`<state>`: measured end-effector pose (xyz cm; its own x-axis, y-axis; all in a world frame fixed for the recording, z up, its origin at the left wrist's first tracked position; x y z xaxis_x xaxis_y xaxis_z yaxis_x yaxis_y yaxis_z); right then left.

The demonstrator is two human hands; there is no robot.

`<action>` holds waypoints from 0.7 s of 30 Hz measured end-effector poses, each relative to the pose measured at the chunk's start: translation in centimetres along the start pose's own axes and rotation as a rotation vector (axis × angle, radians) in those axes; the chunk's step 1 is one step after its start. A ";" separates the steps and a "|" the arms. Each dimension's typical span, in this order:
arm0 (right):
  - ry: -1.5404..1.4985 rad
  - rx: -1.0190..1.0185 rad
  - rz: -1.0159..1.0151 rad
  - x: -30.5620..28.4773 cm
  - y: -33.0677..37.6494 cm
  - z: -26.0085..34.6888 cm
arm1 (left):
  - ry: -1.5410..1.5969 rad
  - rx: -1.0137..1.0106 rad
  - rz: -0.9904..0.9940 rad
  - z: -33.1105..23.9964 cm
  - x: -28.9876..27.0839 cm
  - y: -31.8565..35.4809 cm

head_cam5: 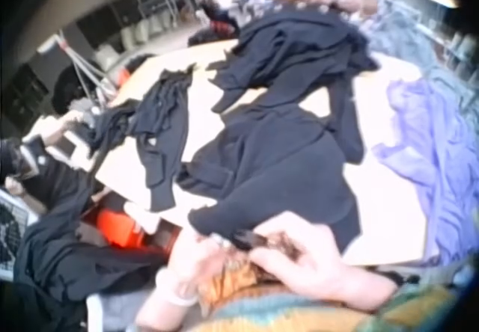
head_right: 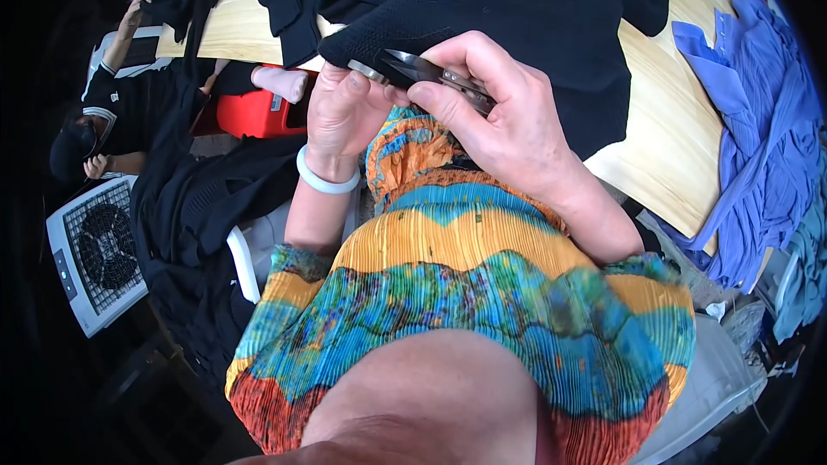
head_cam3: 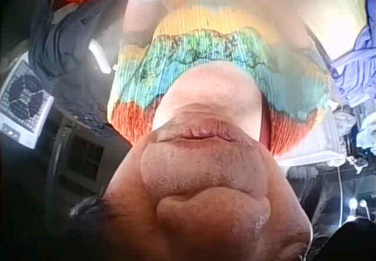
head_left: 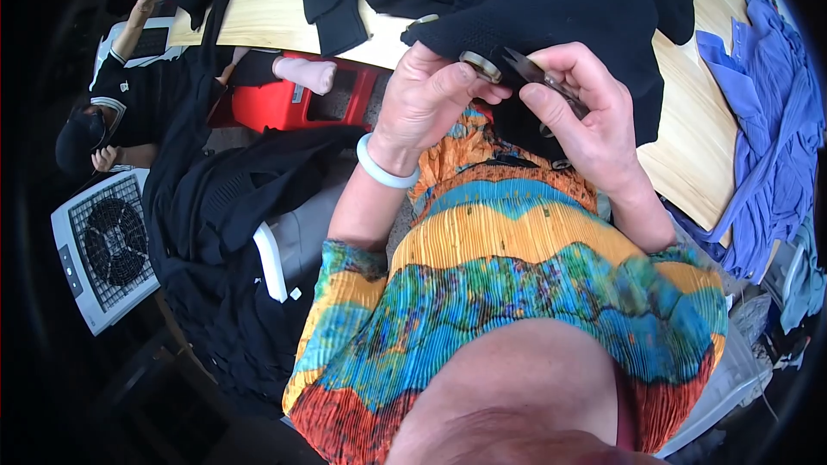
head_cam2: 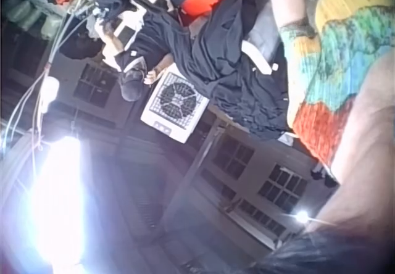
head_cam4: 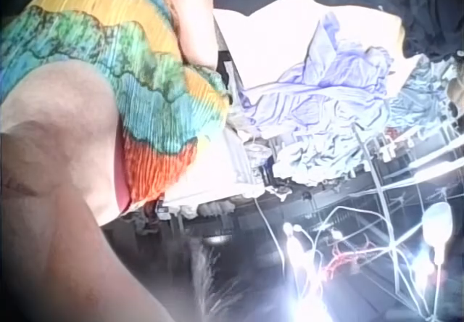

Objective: The recorder is using thread snips to remove excess threads and loose fabric from black garments on a workshop table.

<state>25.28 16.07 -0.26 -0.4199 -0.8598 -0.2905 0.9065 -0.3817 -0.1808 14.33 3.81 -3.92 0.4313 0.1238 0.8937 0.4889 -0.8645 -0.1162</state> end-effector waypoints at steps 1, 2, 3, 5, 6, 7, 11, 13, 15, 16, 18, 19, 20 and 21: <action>0.054 -0.020 0.004 -0.1 0.0 0.1 | 0.005 -0.003 -0.006 0.0 0.1 0.0; 0.109 -0.040 0.007 -0.1 0.1 0.3 | 0.005 -0.003 -0.006 -0.1 0.3 0.0; 0.108 -0.039 0.008 -0.1 0.0 0.1 | -0.004 -0.001 -0.024 0.0 0.2 0.0; 0.194 -0.091 -0.027 0.0 -0.1 -0.1 | -0.013 0.000 -0.043 0.1 0.0 0.0; 0.196 -0.091 -0.029 0.0 -0.1 0.1 | -0.030 0.007 -0.041 0.1 0.1 -0.1; 0.213 -0.097 -0.039 0.0 -0.1 0.2 | -0.048 0.014 -0.038 0.0 0.2 -0.1; 0.314 -0.152 -0.052 0.0 -0.2 0.7 | -0.129 0.032 -0.054 -0.3 0.2 0.0; 0.348 -0.220 -0.084 0.1 -0.3 0.5 | -0.102 0.007 0.034 -0.4 -0.2 0.0; 0.382 -0.290 -0.114 0.1 -0.2 0.6 | -0.079 0.002 0.030 -0.3 -0.3 0.0; 0.305 -0.218 -0.109 0.0 -0.2 0.6 | -0.057 -0.002 0.026 -0.3 -0.3 0.0; 0.221 -0.085 -0.152 -0.3 -0.1 0.7 | -0.019 -0.019 -0.010 -0.3 -0.2 0.1; 0.200 -0.089 -0.205 -0.6 -0.2 0.3 | 0.018 -0.036 -0.047 -0.2 -0.2 0.3; 0.137 -0.133 -0.254 -0.8 -0.6 -0.3 | 0.018 -0.034 -0.048 -0.2 -0.4 0.3; 0.148 -0.085 -0.240 -1.2 -0.6 -0.3 | 0.042 -0.055 -0.029 -0.2 -0.5 0.3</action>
<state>25.22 17.47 -0.02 -0.6295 -0.6873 -0.3624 0.7760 -0.5331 -0.3370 14.11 3.37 -4.36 0.3846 0.1295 0.9140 0.4581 -0.8864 -0.0672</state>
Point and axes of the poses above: each hand's wrist, its own y-axis away from the middle knuckle, its own x-axis out of the palm, z = x × y, the point moved 2 cm from there along -y, towards the middle knuckle, and after that the axes turned 15 degrees about y, right-handed, at the moved point
